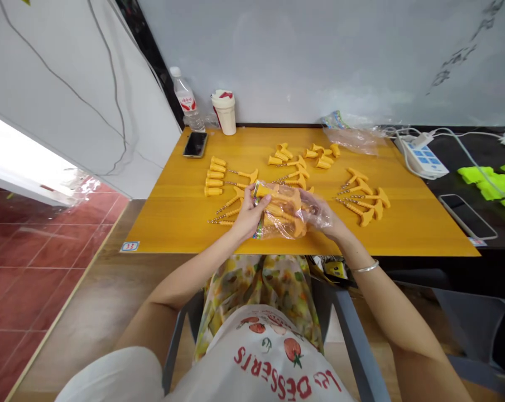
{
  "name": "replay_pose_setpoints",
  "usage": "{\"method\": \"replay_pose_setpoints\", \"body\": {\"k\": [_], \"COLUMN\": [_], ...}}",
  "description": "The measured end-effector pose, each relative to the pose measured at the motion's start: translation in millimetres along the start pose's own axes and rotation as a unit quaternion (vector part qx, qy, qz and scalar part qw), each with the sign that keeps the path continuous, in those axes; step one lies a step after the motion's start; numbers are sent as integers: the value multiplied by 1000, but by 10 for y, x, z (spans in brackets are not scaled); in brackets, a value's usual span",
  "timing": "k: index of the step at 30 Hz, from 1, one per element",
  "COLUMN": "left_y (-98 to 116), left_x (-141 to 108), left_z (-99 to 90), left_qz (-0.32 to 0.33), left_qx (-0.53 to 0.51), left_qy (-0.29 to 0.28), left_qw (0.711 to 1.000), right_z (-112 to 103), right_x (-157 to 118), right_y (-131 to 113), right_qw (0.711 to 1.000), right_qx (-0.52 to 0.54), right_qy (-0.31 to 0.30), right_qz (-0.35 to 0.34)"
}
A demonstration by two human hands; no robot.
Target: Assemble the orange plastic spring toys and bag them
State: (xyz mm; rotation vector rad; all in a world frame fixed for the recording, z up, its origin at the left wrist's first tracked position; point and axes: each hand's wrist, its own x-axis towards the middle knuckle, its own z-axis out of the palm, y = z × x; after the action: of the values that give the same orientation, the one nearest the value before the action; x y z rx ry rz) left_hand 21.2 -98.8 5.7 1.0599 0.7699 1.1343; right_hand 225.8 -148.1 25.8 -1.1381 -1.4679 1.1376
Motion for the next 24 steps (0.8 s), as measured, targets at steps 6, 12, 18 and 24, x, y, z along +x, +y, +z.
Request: {"method": "replay_pose_setpoints", "body": {"k": [6,12,18,24], "left_y": [295,441,512,485], "left_x": [344,636,839,981], "left_z": [-120,-192,-183,-188], "left_qz": [43,85,127,140], "left_qx": [25,94,92,86], "left_qy": [-33,-47,-82,-106], "left_qw": [998,991,984,981], "right_z": [32,80,151,206], "right_x": [264,489,501,481], "right_y": [-149,-10,17,-49], "right_qw": [999,986,998,987], "right_qx": [25,-77,17,161], "right_qy": [-39,55,20,-11], "right_qz": [-25,-138,-62,27]}}
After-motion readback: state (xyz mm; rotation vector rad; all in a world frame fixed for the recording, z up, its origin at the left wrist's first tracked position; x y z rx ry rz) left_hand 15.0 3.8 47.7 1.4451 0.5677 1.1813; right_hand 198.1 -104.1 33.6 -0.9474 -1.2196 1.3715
